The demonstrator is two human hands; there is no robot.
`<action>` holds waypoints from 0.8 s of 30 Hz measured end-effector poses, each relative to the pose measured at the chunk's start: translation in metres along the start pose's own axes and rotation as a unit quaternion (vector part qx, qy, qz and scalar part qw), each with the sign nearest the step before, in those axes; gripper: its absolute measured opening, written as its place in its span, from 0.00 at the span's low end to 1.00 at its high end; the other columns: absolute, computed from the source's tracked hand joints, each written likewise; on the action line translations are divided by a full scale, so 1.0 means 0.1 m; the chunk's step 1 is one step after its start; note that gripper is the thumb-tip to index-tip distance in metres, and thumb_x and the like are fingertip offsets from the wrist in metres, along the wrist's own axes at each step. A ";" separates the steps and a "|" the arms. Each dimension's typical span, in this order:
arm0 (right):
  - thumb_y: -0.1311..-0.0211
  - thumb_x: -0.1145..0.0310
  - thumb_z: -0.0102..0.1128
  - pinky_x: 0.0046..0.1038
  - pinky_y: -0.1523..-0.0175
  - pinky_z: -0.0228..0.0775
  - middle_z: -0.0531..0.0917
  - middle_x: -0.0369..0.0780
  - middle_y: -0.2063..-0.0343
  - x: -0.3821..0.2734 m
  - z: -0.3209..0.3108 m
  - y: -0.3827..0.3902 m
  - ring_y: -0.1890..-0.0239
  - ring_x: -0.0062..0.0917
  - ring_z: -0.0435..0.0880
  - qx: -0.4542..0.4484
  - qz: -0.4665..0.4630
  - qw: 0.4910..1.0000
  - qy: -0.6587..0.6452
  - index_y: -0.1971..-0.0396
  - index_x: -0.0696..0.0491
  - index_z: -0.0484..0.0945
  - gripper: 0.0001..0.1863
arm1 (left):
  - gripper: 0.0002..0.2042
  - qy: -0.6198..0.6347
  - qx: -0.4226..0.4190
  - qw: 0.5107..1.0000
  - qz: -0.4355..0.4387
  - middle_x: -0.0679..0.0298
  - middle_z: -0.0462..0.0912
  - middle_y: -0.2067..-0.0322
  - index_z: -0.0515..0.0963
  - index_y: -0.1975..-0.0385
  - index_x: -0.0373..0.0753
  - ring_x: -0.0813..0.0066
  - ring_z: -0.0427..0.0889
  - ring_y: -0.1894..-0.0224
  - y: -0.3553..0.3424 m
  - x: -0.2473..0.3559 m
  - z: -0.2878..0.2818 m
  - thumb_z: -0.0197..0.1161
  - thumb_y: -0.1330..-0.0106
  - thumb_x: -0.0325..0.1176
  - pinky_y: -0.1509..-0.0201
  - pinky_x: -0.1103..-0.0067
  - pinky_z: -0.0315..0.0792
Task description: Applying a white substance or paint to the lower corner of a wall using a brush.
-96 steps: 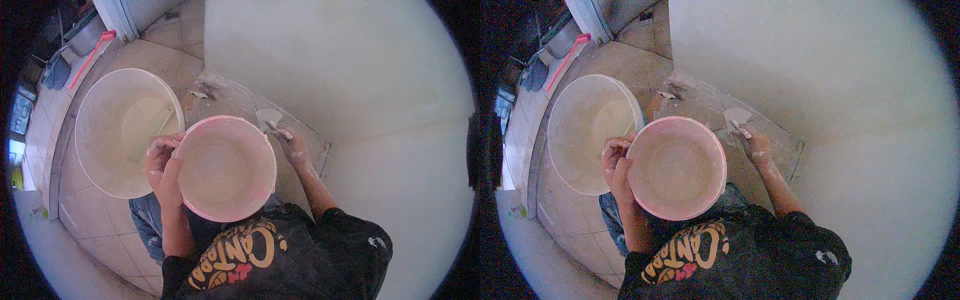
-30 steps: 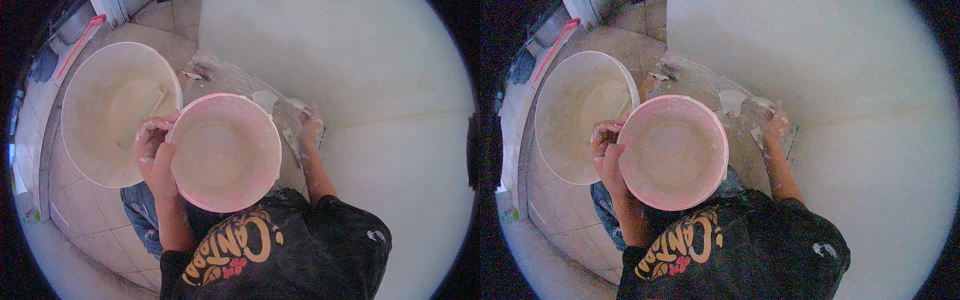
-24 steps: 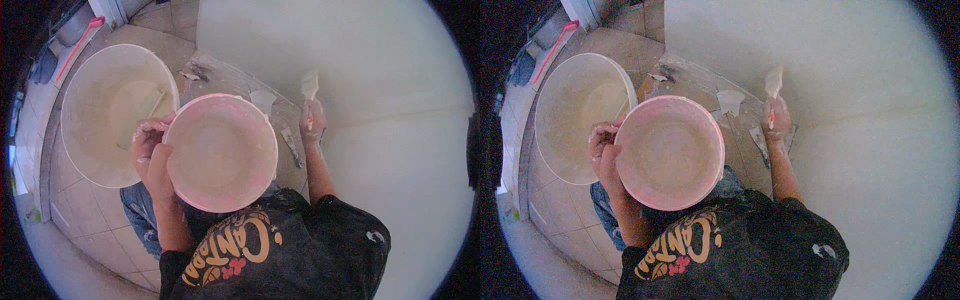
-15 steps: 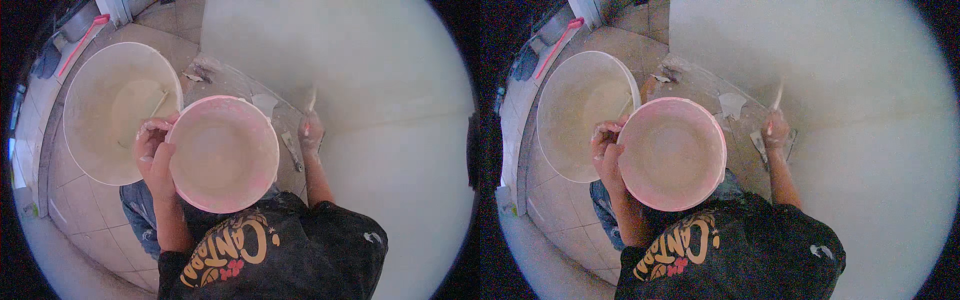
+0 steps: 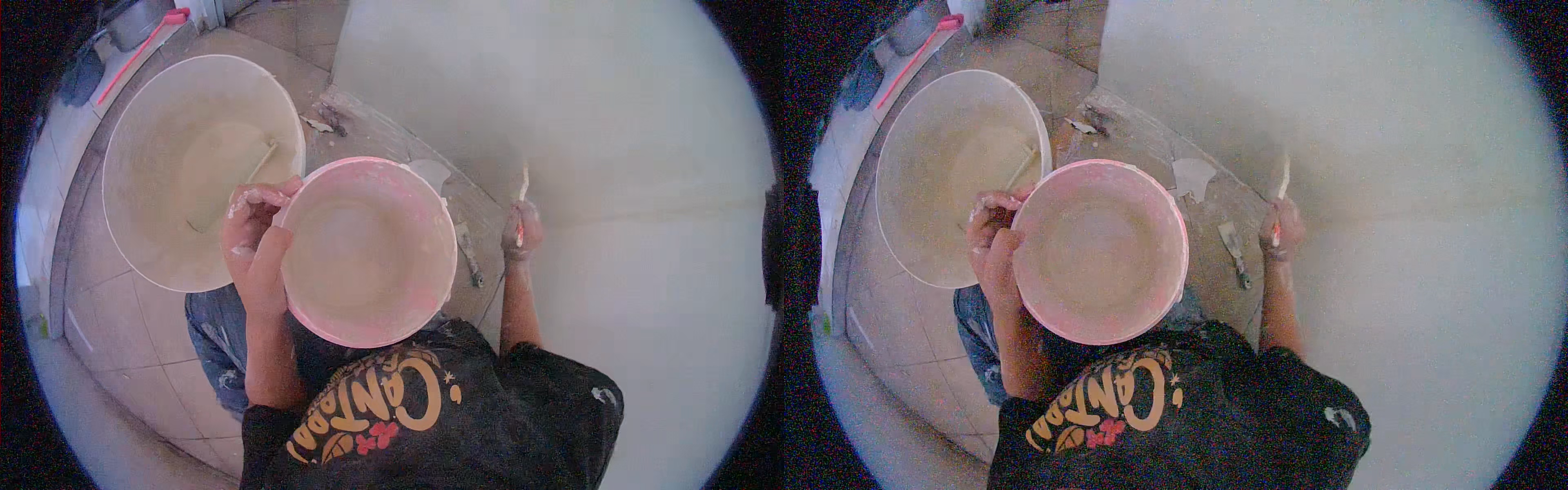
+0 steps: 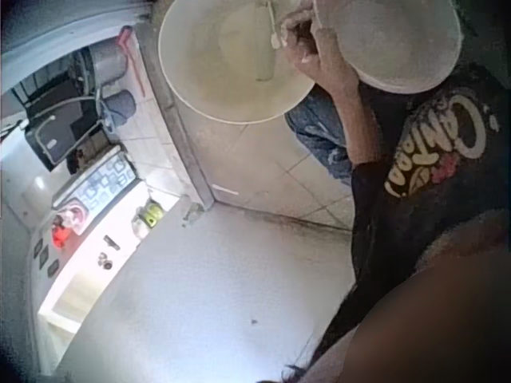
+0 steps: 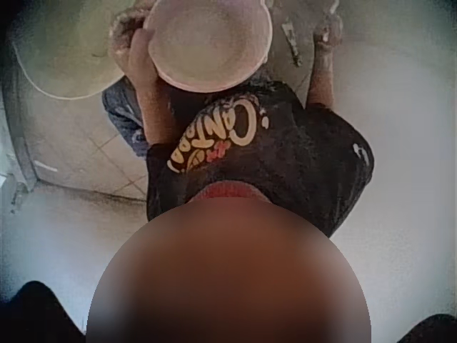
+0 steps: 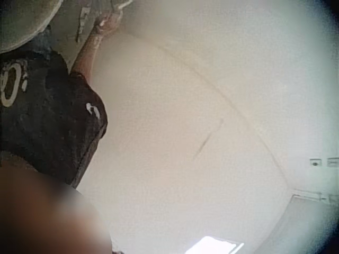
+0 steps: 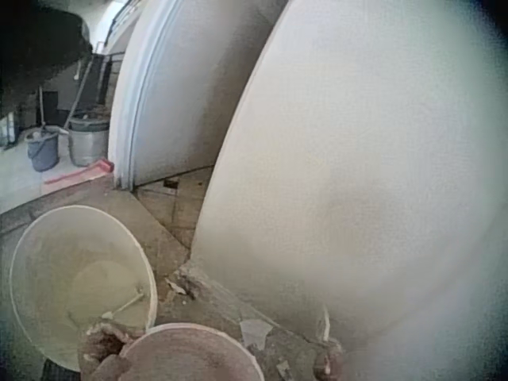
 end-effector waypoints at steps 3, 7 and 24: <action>0.43 0.73 0.56 0.36 0.60 0.74 0.81 0.47 0.63 -0.29 0.04 -0.17 0.62 0.42 0.82 -0.013 -0.015 1.000 0.003 0.63 0.56 0.78 0.08 | 0.10 -0.001 -0.002 1.000 -0.002 0.56 0.78 0.61 0.71 0.65 0.33 0.66 0.76 0.52 0.01 -0.02 -0.01 0.55 0.49 0.24 0.42 0.72 0.65; 0.43 0.71 0.57 0.39 0.55 0.73 0.81 0.46 0.61 -0.28 0.63 -0.49 0.58 0.44 0.80 -0.160 -0.073 0.982 -0.066 0.61 0.54 0.78 0.09 | 0.08 0.016 -0.020 0.999 0.020 0.60 0.76 0.63 0.71 0.66 0.33 0.68 0.76 0.52 0.04 0.02 -0.03 0.55 0.48 0.23 0.43 0.73 0.66; 0.36 0.64 0.53 0.33 0.49 0.71 0.81 0.47 0.55 -0.30 1.92 -0.92 0.54 0.37 0.81 -0.457 0.032 0.881 -0.117 0.52 0.52 0.78 0.15 | 0.11 -0.184 -0.033 0.975 0.118 0.54 0.76 0.71 0.74 0.69 0.33 0.58 0.79 0.68 0.07 0.21 0.03 0.55 0.56 0.23 0.59 0.75 0.72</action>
Point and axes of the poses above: each hand's wrist, its own y-axis away from the middle knuckle, its own z-axis out of the palm, x = y × z, the point moved 8 cm from there along -y, towards the middle knuckle
